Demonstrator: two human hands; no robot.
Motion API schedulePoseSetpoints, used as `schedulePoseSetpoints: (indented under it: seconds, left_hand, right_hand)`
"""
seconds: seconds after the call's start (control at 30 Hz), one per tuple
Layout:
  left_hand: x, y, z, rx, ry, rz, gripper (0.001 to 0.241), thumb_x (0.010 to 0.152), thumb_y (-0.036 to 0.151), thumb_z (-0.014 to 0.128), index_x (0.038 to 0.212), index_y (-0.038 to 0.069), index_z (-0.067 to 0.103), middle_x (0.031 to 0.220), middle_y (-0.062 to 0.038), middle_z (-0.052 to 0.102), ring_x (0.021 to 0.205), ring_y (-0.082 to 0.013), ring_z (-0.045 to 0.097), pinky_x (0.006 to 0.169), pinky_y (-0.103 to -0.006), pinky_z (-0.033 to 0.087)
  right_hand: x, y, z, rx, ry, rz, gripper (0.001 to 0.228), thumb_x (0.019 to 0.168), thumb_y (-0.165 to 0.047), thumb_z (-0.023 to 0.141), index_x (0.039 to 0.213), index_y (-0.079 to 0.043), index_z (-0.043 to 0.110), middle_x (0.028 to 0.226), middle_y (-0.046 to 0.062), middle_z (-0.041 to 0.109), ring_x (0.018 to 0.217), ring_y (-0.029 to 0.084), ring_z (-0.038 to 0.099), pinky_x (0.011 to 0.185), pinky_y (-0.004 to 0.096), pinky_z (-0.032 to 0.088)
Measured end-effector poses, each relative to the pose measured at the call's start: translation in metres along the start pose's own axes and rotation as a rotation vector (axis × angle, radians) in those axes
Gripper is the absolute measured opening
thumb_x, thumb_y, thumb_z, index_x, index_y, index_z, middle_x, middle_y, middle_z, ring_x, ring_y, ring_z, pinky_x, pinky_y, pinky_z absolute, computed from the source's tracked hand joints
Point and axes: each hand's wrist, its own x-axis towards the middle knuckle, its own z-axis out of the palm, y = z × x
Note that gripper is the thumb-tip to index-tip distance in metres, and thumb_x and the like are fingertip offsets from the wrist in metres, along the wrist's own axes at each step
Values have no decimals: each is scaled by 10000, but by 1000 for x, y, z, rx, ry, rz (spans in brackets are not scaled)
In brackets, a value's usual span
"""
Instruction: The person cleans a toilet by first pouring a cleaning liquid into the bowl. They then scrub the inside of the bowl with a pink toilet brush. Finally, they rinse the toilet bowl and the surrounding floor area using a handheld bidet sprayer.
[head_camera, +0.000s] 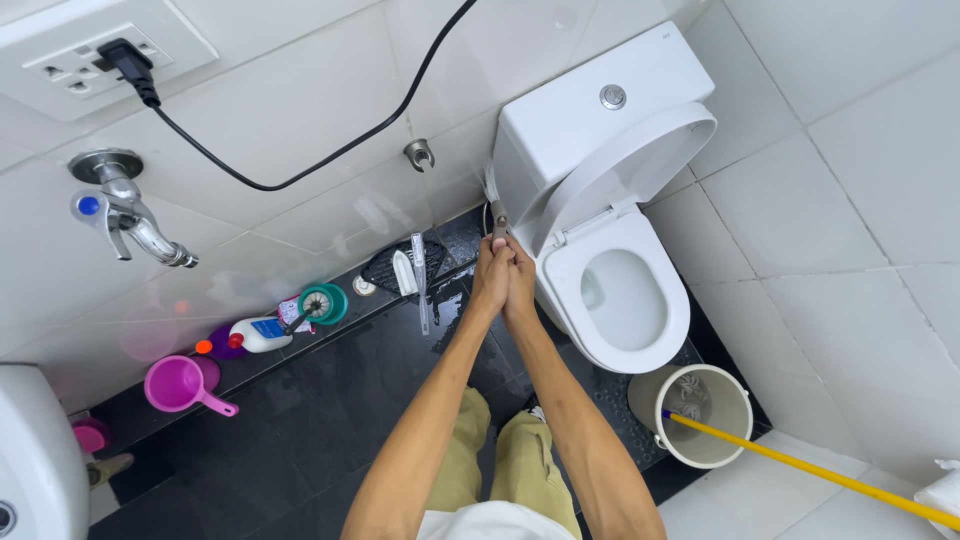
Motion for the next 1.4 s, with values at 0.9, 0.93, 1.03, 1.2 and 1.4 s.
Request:
schedulePoseSetpoints:
  seconds: [0.9, 0.93, 1.03, 1.2, 1.4]
  left_hand:
    - [-40, -91, 25, 368, -61, -102, 703, 992, 454, 489, 1418, -102, 436, 1388, -370, 534, 1370, -473, 484, 1147, -465, 374]
    - [-44, -88, 25, 349, -24, -94, 710, 994, 453, 489, 1430, -103, 412, 1384, -373, 528, 1355, -482, 489, 1134, -464, 385]
    - [-54, -71, 18, 352, 26, -114, 708, 990, 453, 466, 1430, -96, 396, 1330, -365, 565, 1283, -487, 554, 1081, -477, 440]
    - [-46, -79, 12, 391, -12, -134, 679, 997, 465, 449, 1403, -79, 429, 1284, -354, 602, 1237, -492, 585, 1039, -505, 467]
    - [-53, -75, 13, 337, -64, -113, 611, 978, 436, 445, 1367, -33, 488, 1265, -317, 617, 1202, -467, 605, 1015, -500, 480]
  right_hand:
    - [-42, 77, -64, 349, 131, 199, 311, 1003, -339, 654, 1073, -37, 668, 951, 56, 681, 804, 167, 652, 686, 312, 548]
    - [-44, 76, -63, 421, 97, 213, 304, 1006, -336, 655, 1061, -38, 658, 928, 64, 674, 778, 182, 650, 662, 320, 544]
    - [-43, 80, -59, 447, -35, 217, 286, 994, -310, 656, 1091, -41, 662, 968, 65, 689, 823, 168, 665, 690, 293, 537]
    - [-49, 67, -45, 370, 82, 263, 300, 994, -335, 643, 1076, -46, 662, 922, 60, 682, 786, 170, 665, 656, 296, 537]
    - [-56, 58, -49, 231, 127, 214, 363, 1021, -377, 630, 1091, -23, 668, 858, 45, 647, 731, 138, 612, 626, 285, 509]
